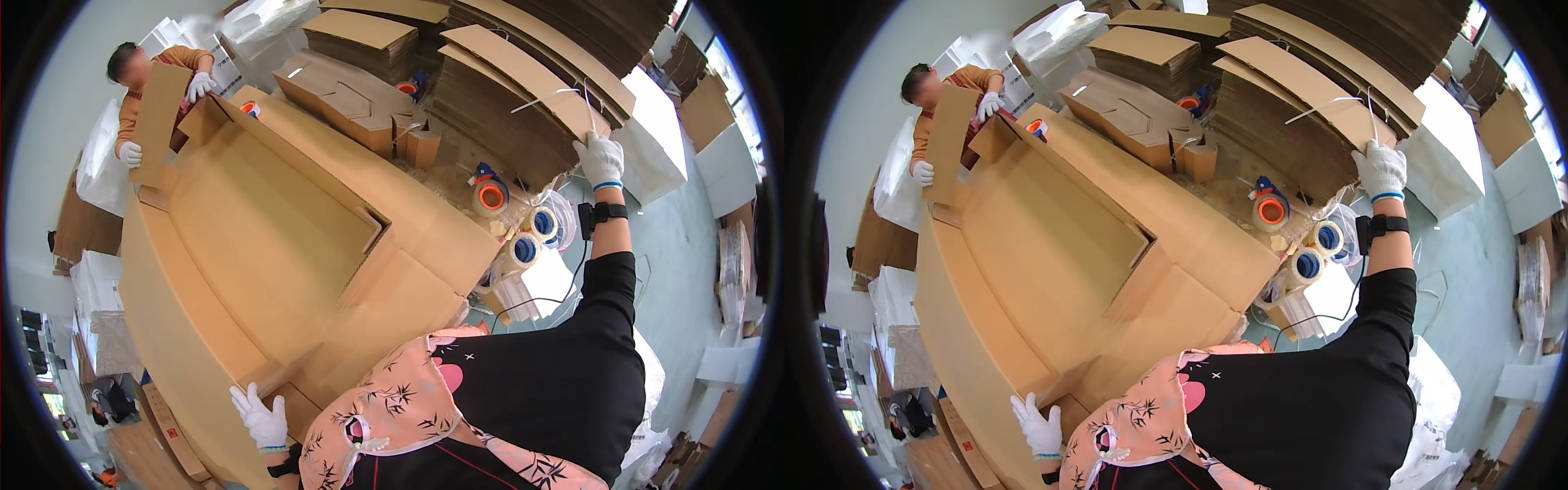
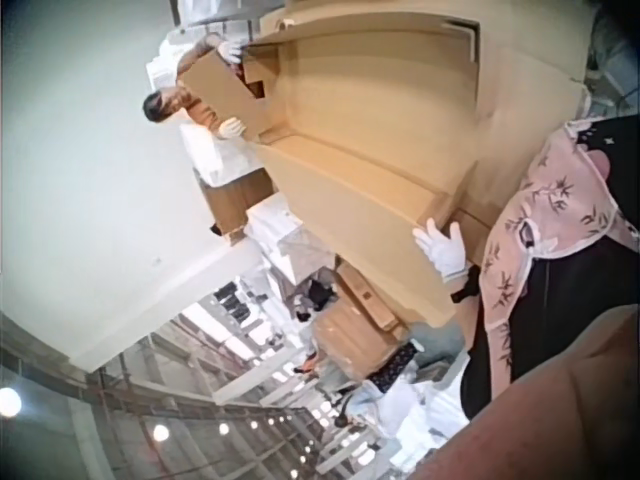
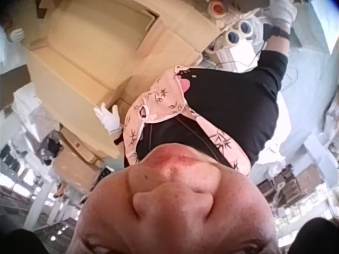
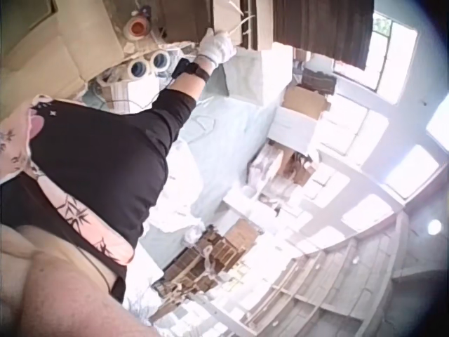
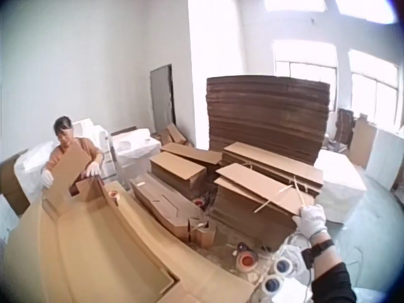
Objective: The person assembles a large cardboard box and packs it with white foam corner protectors and a flat white panel. They place the foam pieces into the box corners, insert the panel, and then close and seal the box flaps using a handheld tape dispenser.
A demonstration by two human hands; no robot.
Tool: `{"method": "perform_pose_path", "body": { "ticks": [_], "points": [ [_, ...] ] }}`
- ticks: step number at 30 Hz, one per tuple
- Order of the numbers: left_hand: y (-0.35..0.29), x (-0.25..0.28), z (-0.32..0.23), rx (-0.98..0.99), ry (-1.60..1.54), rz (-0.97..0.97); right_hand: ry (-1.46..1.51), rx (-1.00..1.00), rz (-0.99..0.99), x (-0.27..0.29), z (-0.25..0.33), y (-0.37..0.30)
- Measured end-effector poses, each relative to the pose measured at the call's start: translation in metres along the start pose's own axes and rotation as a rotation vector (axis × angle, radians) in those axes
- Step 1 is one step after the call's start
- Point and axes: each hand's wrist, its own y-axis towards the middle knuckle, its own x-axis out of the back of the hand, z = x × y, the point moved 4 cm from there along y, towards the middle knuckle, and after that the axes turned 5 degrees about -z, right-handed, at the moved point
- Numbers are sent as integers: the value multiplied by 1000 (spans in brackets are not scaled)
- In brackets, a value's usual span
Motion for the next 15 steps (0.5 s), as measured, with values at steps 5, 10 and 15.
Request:
{"method": "perform_pose_path", "body": {
  "ticks": [5,10,15],
  "points": [
    [2,-2,1,-20,-13,-14,-57,14,-312,26,-24,20],
    [2,0,-2,-16,-48,-10,173,1,-547,84,7,12],
    [3,7,-5,20,-26,4,861,165,-545,165,108,-32]
  ]
}}
